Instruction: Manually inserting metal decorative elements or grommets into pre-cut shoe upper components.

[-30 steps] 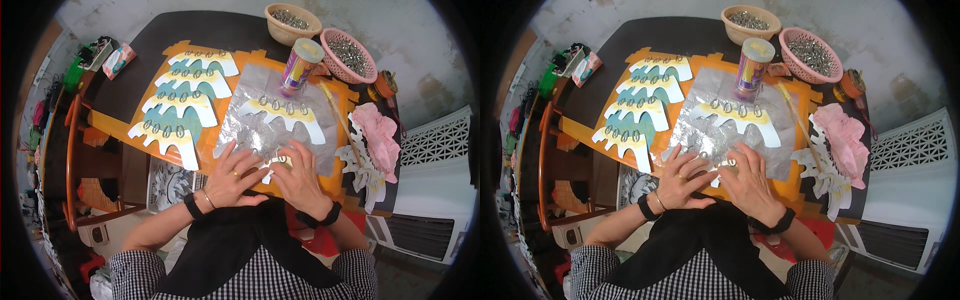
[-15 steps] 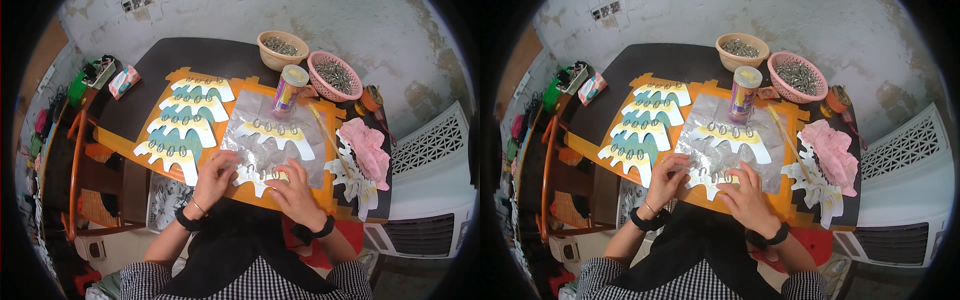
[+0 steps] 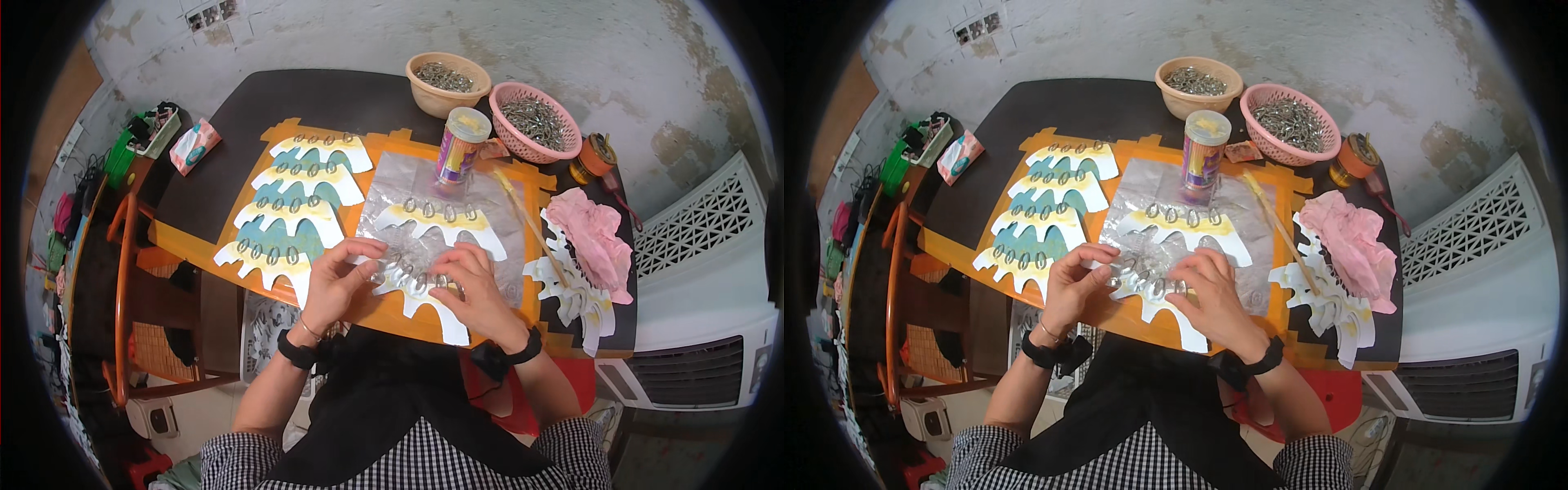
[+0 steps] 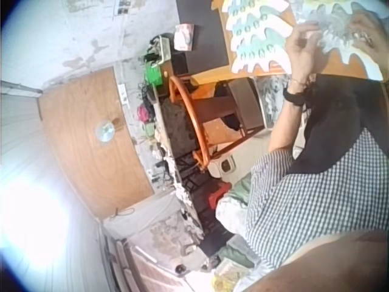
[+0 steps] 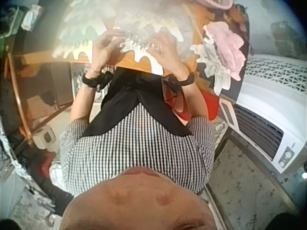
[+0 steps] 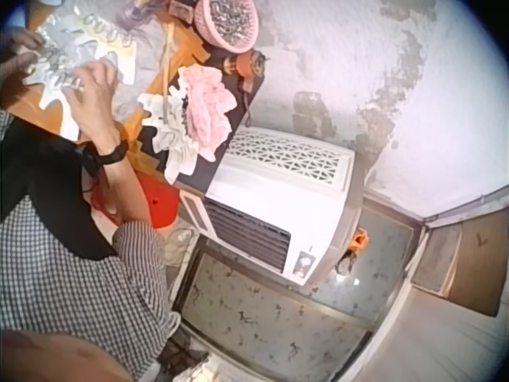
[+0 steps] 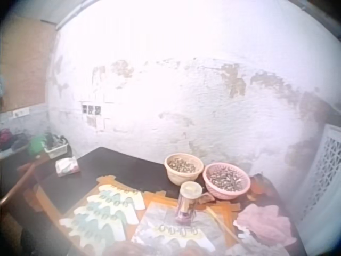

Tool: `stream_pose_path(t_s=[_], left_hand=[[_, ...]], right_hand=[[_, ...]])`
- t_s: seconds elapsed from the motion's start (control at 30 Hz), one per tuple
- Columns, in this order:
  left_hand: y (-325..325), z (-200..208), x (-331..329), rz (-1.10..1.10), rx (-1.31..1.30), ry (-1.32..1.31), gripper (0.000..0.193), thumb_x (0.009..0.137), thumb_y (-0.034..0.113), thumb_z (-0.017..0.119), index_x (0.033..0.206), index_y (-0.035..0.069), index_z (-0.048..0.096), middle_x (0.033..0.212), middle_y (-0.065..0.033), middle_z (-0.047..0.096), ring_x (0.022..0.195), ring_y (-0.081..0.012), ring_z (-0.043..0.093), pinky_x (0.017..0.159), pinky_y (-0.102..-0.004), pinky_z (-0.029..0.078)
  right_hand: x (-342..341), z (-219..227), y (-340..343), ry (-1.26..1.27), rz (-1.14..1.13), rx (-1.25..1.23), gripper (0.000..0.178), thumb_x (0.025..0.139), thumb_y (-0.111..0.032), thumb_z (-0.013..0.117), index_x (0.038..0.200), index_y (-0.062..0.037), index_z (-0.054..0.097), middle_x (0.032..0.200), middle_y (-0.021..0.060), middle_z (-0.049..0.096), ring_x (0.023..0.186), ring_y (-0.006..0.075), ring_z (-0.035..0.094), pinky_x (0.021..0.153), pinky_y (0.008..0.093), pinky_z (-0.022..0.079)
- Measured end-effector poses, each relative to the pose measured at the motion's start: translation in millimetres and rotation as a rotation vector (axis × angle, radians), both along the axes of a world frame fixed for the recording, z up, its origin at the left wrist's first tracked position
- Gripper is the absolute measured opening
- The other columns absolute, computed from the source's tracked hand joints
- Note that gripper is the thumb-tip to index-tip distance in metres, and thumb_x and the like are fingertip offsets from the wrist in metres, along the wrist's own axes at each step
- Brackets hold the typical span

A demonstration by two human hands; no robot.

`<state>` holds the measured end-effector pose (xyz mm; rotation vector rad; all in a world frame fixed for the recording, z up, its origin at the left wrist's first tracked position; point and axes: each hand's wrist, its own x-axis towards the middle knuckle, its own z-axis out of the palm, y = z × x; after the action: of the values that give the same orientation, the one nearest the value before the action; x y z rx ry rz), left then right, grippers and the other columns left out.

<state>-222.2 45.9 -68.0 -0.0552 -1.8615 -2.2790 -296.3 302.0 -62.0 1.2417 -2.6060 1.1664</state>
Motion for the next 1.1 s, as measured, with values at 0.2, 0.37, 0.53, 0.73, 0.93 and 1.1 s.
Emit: stream_pose_path(t_s=[0.2,0.37,0.53,0.73,0.93,1.1], left_hand=[[-0.3,11.3,-9.8,-0.01,0.158,-0.003,0.018,0.096,-0.004,0.067,0.113,0.002,0.066,0.128,-0.0112,0.066,0.112,-0.0168,0.066,0.096,-0.0306,0.054],[-1.4,20.7,-20.3,-0.076,0.305,-0.036,0.031,0.097,-0.002,0.066,0.127,0.004,0.061,0.134,-0.0112,0.063,0.107,-0.016,0.068,0.095,-0.0291,0.055],[8.0,26.1,-22.1,-0.136,0.727,-0.083,0.062,0.097,0.01,0.072,0.15,0.005,0.041,0.141,-0.0119,0.06,0.102,-0.0128,0.063,0.092,-0.0287,0.052],[38.3,-2.8,-4.0,-0.107,0.288,-0.371,0.067,0.095,0.014,0.077,0.15,0.004,0.04,0.122,-0.011,0.068,0.098,-0.0131,0.065,0.082,-0.0342,0.057],[50.6,27.2,-0.4,-0.06,0.252,-0.362,0.055,0.092,0.008,0.08,0.135,0.0,0.046,0.106,-0.0106,0.072,0.096,-0.0136,0.07,0.08,-0.0297,0.058],[53.6,16.3,7.4,-0.021,0.126,-0.299,0.049,0.093,0.006,0.079,0.132,0.001,0.049,0.105,-0.0082,0.072,0.087,-0.0122,0.07,0.076,-0.0287,0.057]], right_hand=[[-0.9,1.4,-6.0,-0.156,0.035,-0.053,0.028,0.085,-0.015,0.081,0.108,-0.0068,0.068,0.112,0.0055,0.063,0.115,0.0261,0.055,0.101,0.0396,0.041],[0.6,2.1,-13.8,-0.683,-0.041,-0.362,0.02,0.09,-0.014,0.079,0.104,-0.0047,0.069,0.093,-0.0013,0.065,0.086,0.0094,0.059,0.078,0.0264,0.047],[3.2,16.8,-12.9,-0.874,0.039,-0.38,0.015,0.099,-0.016,0.072,0.104,-0.0019,0.072,0.09,-0.0062,0.066,0.079,0.001,0.053,0.072,0.0197,0.045],[9.4,14.7,-19.6,-0.788,0.024,-0.453,0.015,0.098,-0.016,0.072,0.103,-0.0011,0.071,0.091,-0.0055,0.067,0.083,0.0008,0.056,0.072,0.0202,0.047],[16.5,21.4,-13.9,-0.593,-0.007,-0.313,0.018,0.094,-0.014,0.076,0.104,-0.0005,0.069,0.091,0.0022,0.068,0.082,0.0082,0.06,0.073,0.0259,0.049],[24.6,28.2,-12.7,-0.43,-0.011,-0.24,0.018,0.093,-0.013,0.076,0.103,-0.0006,0.068,0.093,0.0066,0.069,0.082,0.0138,0.063,0.073,0.029,0.05]])
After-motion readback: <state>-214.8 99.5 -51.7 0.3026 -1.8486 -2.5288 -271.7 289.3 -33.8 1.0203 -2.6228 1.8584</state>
